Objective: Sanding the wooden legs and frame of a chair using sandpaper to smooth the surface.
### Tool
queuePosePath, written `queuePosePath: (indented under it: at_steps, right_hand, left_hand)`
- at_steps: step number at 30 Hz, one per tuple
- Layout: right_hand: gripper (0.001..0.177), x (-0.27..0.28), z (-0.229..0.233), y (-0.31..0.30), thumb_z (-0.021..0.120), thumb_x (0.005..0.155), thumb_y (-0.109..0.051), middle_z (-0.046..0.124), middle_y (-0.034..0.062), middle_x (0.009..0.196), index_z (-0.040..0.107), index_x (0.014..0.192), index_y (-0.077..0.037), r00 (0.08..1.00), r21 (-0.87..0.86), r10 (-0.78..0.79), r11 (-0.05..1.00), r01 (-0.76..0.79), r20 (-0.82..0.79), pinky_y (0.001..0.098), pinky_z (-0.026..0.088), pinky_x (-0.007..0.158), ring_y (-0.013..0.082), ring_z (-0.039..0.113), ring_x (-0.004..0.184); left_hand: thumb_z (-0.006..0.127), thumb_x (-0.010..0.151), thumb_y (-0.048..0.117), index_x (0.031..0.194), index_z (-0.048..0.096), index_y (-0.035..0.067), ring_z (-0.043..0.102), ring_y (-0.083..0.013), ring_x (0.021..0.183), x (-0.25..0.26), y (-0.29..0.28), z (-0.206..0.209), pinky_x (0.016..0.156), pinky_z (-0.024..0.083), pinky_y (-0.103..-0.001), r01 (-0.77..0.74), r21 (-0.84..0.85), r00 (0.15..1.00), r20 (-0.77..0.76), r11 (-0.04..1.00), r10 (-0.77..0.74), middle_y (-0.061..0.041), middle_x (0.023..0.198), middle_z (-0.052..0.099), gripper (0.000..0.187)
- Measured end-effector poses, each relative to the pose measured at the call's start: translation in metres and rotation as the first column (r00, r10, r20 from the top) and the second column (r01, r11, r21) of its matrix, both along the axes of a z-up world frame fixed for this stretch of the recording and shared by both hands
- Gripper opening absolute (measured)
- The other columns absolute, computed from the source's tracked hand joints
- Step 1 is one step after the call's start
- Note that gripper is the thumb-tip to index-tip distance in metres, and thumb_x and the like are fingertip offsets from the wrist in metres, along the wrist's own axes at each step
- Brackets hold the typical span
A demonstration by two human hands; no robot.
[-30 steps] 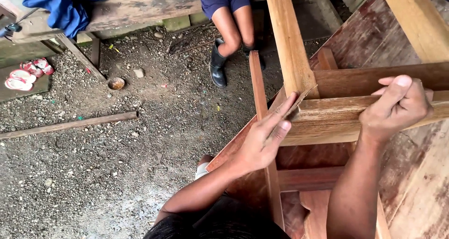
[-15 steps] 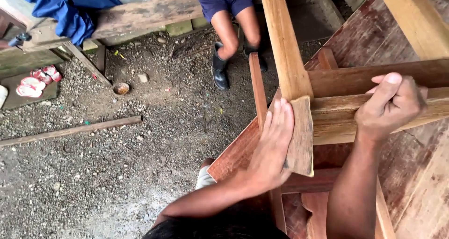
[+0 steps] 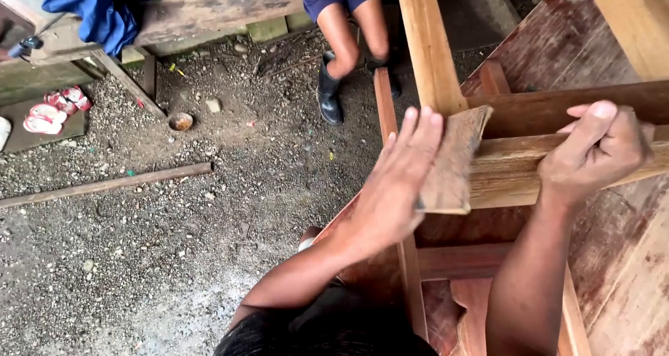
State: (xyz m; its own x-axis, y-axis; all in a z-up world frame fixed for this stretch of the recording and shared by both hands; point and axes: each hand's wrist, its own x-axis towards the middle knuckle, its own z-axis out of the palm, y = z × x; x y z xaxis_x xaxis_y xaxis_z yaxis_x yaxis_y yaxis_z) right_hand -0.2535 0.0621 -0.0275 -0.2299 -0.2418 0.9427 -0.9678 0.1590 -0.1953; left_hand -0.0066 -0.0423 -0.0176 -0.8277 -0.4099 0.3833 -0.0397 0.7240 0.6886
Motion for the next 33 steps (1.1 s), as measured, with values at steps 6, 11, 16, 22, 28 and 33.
queuePosePath:
  at_steps: [6,11,16,22,28,33]
  right_hand:
    - [0.06,0.0,0.001,0.002,0.045,0.129,-0.021,0.071,0.0126,0.074,0.056,0.076,0.003,0.999,0.046,-0.014,0.999,0.012,0.048,0.0451,0.045,0.085,0.0283,0.063,0.066]
    - [0.051,0.069,0.006,0.024,0.04,0.117,-0.028,0.069,0.0264,0.105,0.067,0.116,0.015,0.965,-0.017,0.189,0.982,-0.189,0.18,0.0475,0.053,0.093,0.0386,0.068,0.099]
    - [0.122,0.153,-0.079,0.068,0.079,0.063,-0.074,0.058,0.0199,0.138,0.044,0.142,0.011,0.542,-0.044,0.543,0.732,-0.68,0.641,0.0424,0.049,0.113,0.0315,0.061,0.127]
    - [0.044,0.213,-0.131,0.085,0.05,0.106,-0.043,0.073,0.0002,0.085,0.072,0.104,-0.004,0.625,-0.175,0.395,0.907,-0.384,0.673,0.0301,0.059,0.07,0.0132,0.072,0.078]
    - [0.038,0.201,-0.179,0.137,0.044,0.108,-0.026,0.067,0.0009,0.083,0.066,0.082,-0.008,0.553,-0.136,0.177,0.984,-0.116,0.814,0.03,0.052,0.079,0.0143,0.064,0.081]
    - [0.026,0.125,-0.224,0.191,0.048,0.117,-0.031,0.043,-0.0095,0.089,0.06,0.097,-0.019,0.303,-0.109,-0.127,0.748,0.655,0.945,0.0278,0.037,0.083,0.006,0.043,0.088]
  left_hand:
    - [0.038,0.112,0.028,0.104,0.07,0.009,0.068,-0.0263,0.117,0.033,-0.011,0.019,0.115,0.045,-0.043,-0.08,0.308,0.869,-0.444,0.948,0.218,-0.006,0.112,0.073,0.038]
    - [0.053,0.106,0.028,0.091,0.073,0.013,0.063,-0.0096,0.076,0.061,-0.012,0.008,0.076,0.048,-0.028,0.288,0.428,0.948,-0.256,0.857,-0.191,0.002,0.087,0.072,0.029]
    - [0.068,0.092,0.02,0.073,0.079,0.017,0.073,-0.0099,0.075,0.051,0.008,-0.037,0.072,0.052,-0.024,0.38,0.491,0.925,-0.226,0.784,-0.307,0.003,0.081,0.08,0.021]
    - [0.068,0.096,0.019,0.097,0.076,0.001,0.077,-0.018,0.086,0.023,0.045,-0.058,0.08,0.063,-0.031,0.501,0.585,0.865,-0.344,0.637,-0.365,-0.008,0.094,0.079,0.02]
    - [0.066,0.1,0.022,0.093,0.075,0.007,0.072,-0.0114,0.087,0.006,0.059,-0.074,0.081,0.058,-0.026,0.405,0.748,0.872,-0.143,0.526,-0.468,-0.001,0.09,0.077,0.019]
    - [0.075,0.093,0.012,0.101,0.08,0.005,0.046,0.0011,0.05,0.012,0.044,-0.075,0.042,0.034,-0.017,0.182,0.459,0.956,-0.29,0.87,-0.047,-0.002,0.081,0.079,0.011]
